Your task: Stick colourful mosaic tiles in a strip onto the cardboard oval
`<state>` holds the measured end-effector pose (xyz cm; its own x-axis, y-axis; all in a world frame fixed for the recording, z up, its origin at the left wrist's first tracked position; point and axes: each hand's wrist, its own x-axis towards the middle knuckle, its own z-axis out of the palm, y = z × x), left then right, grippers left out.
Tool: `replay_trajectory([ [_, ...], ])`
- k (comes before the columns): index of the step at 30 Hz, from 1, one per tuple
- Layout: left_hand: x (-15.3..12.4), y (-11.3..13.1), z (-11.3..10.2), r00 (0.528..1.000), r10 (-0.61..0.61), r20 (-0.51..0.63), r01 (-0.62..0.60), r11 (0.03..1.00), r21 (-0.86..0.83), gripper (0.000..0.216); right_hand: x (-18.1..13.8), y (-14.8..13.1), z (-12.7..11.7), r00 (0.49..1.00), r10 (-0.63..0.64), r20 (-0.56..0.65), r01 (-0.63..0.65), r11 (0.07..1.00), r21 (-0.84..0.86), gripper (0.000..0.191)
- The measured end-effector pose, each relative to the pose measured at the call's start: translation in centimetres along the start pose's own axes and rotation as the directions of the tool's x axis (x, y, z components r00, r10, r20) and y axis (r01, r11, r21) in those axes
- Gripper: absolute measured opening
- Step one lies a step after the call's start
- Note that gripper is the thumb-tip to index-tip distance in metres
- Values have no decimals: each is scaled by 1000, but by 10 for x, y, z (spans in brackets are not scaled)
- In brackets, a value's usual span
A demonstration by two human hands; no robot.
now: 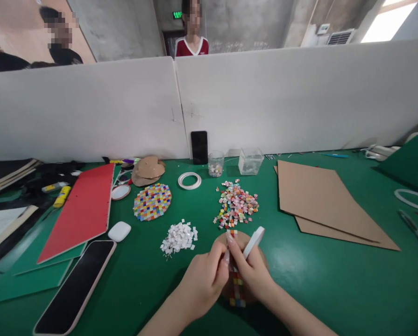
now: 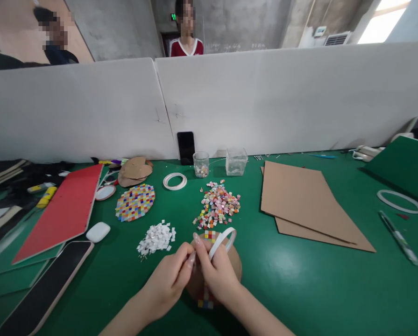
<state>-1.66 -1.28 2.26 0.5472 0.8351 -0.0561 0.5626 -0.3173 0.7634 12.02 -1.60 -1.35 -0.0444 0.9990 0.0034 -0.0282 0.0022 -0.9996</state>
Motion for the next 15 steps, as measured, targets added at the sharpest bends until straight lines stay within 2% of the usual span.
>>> replay_trajectory([
  [5,-2,5,-4,997,-42,72,57,974,-221,20,-1,-2,-2,997,-66,39,70,992,-105,45],
  [11,-2,5,-5,992,-45,119,85,931,-354,19,-4,-3,-2,997,-42,57,45,998,-46,46],
  [15,-2,5,-4,989,-46,138,104,886,-452,20,-5,-5,-2,993,-90,72,93,995,-44,44],
])
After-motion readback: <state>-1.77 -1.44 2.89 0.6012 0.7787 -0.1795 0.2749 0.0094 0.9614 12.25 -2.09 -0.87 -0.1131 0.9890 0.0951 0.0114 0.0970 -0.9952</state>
